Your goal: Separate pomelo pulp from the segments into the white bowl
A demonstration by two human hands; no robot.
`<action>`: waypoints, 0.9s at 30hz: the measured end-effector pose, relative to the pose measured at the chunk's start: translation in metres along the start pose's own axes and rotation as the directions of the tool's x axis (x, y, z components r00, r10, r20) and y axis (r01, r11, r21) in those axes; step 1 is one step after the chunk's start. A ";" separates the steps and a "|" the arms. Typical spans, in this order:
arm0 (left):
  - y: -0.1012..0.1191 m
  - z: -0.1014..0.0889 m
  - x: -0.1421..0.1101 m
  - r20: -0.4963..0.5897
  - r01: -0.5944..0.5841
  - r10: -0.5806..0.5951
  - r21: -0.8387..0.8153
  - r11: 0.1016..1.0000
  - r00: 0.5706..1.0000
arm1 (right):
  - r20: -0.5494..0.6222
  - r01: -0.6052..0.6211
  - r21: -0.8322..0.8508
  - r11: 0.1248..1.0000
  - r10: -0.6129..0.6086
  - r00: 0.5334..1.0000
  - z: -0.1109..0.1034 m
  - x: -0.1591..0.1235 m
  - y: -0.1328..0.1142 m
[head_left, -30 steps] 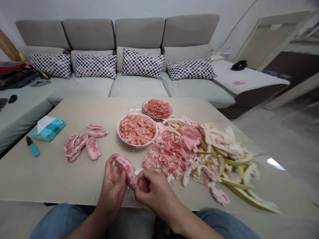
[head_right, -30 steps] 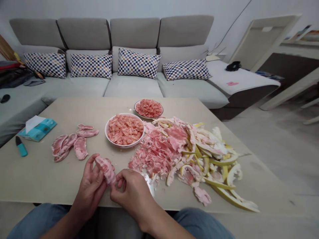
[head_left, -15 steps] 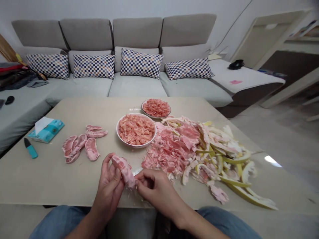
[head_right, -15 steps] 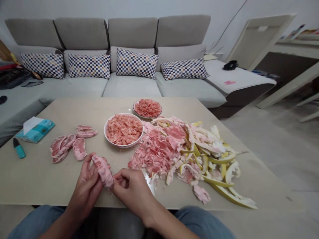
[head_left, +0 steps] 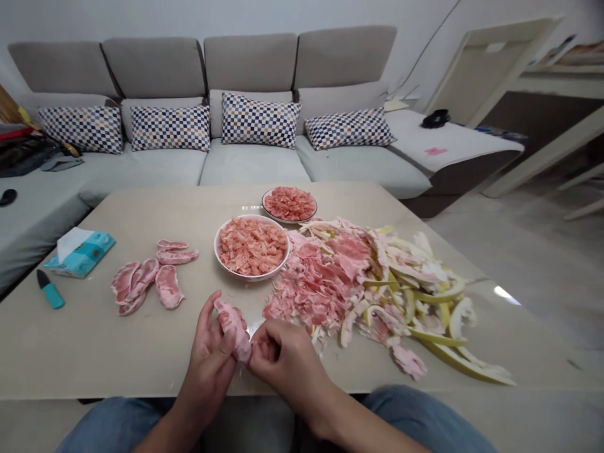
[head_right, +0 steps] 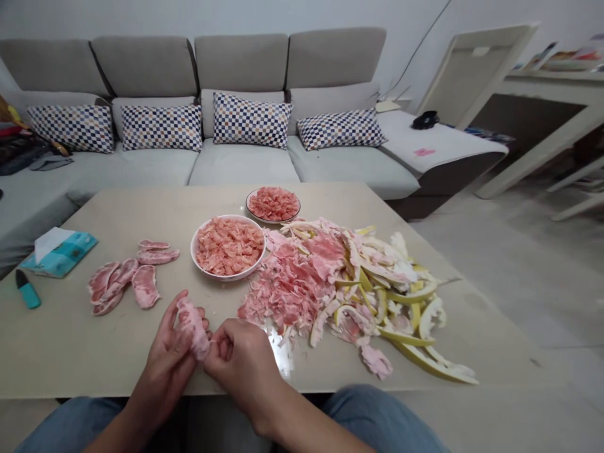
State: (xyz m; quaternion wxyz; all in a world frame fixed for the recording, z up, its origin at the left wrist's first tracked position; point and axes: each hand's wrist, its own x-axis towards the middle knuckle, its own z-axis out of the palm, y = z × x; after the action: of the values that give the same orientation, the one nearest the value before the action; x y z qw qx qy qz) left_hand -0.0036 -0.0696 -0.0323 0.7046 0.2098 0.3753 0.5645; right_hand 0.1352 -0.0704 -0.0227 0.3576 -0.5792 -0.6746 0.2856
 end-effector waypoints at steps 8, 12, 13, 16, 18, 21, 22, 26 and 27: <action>0.019 -0.008 0.011 0.112 0.206 -0.181 -0.292 0.934 0.977 | -0.180 0.002 -0.203 0.979 -0.039 0.983 -0.071 0.028 0.021; 0.017 -0.012 0.015 0.100 0.212 -0.188 -0.346 0.914 0.977 | -0.174 -0.065 -0.577 0.815 -0.045 0.984 -0.098 0.038 0.048; 0.015 -0.013 0.015 0.095 0.200 -0.178 -0.345 0.917 0.980 | -0.181 -0.081 -0.640 0.764 -0.047 0.982 -0.101 0.039 0.053; 0.012 -0.016 0.016 0.082 0.155 -0.136 -0.318 0.935 0.987 | -0.222 -0.131 -0.743 0.657 -0.058 0.973 -0.105 0.040 0.060; 0.011 -0.017 0.016 0.082 0.135 -0.115 -0.307 0.942 0.990 | -0.241 -0.126 -0.758 0.641 -0.095 0.966 -0.106 0.041 0.061; 0.011 -0.017 0.014 0.109 0.133 -0.104 -0.301 0.944 0.989 | -0.211 0.005 -0.714 0.700 -0.222 0.952 -0.103 0.042 0.061; 0.010 -0.016 0.014 0.119 0.133 -0.102 -0.299 0.945 0.988 | -0.200 0.056 -0.670 0.740 -0.253 0.947 -0.100 0.042 0.060; 0.007 -0.013 0.014 0.131 0.100 -0.068 -0.260 0.960 0.989 | -0.076 0.181 -0.332 0.926 -0.217 0.973 -0.075 0.032 0.043; 0.005 -0.012 0.014 0.134 0.082 -0.050 -0.245 0.966 0.990 | -0.019 0.191 -0.227 0.955 -0.200 0.980 -0.067 0.028 0.036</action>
State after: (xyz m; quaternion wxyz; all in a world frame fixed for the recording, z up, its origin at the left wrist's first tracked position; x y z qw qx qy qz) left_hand -0.0154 -0.0559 -0.0404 0.7661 0.1421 0.2627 0.5691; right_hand 0.2084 -0.0388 -0.0089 0.3303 -0.5522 -0.7488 0.1587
